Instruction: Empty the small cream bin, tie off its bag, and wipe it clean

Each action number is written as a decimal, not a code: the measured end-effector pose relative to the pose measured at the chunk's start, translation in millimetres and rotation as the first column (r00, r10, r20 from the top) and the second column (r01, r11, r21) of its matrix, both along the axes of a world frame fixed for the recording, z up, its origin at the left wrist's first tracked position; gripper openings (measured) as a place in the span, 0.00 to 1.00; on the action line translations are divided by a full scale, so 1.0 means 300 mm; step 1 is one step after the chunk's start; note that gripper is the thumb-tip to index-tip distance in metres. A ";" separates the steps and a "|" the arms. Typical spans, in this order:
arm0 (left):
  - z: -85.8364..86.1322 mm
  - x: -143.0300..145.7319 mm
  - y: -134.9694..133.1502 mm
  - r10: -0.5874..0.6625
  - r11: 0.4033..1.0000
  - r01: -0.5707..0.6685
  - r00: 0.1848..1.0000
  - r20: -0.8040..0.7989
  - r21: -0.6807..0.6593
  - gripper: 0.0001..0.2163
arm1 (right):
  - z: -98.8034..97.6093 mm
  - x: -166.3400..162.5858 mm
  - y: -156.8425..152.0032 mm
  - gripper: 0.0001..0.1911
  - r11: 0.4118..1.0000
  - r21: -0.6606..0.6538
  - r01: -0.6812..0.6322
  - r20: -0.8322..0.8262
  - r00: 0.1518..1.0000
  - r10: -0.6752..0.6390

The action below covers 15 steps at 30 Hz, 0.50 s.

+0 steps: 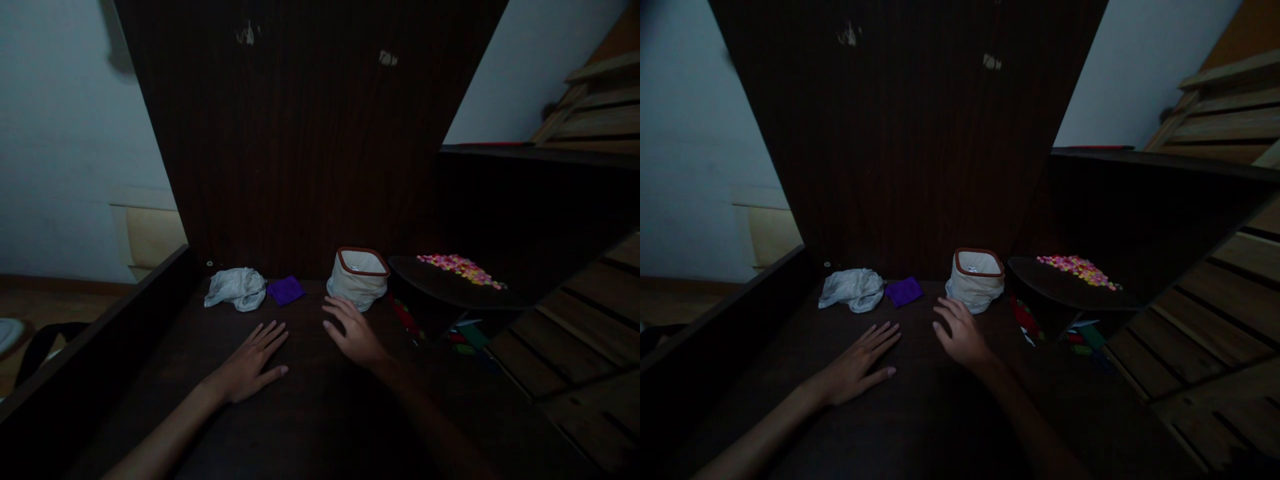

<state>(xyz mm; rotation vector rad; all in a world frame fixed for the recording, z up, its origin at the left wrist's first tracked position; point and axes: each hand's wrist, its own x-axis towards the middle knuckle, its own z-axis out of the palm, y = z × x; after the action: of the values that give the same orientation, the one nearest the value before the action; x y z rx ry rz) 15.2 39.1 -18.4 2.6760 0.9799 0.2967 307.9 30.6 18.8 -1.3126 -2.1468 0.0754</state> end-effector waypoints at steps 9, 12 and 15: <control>0.003 0.003 -0.003 0.011 1.000 -0.011 1.000 0.008 -0.006 0.32 | 0.224 0.033 0.184 0.23 0.899 0.215 0.382 -0.010 0.921 -0.389; 0.008 0.004 -0.005 0.015 1.000 -0.015 1.000 0.012 -0.007 0.32 | 0.236 0.019 0.220 0.24 0.859 0.111 0.500 0.137 0.848 -0.511; 0.010 0.004 -0.006 0.019 1.000 -0.019 1.000 0.006 -0.018 0.32 | 0.239 0.001 0.229 0.22 0.826 0.061 0.561 0.270 0.787 -0.554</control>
<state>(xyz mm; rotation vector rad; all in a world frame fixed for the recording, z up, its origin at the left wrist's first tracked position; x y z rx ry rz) 16.2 37.4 -15.5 2.6489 1.0022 0.2983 308.1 99.3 90.5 -2.0233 -1.8745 -0.3492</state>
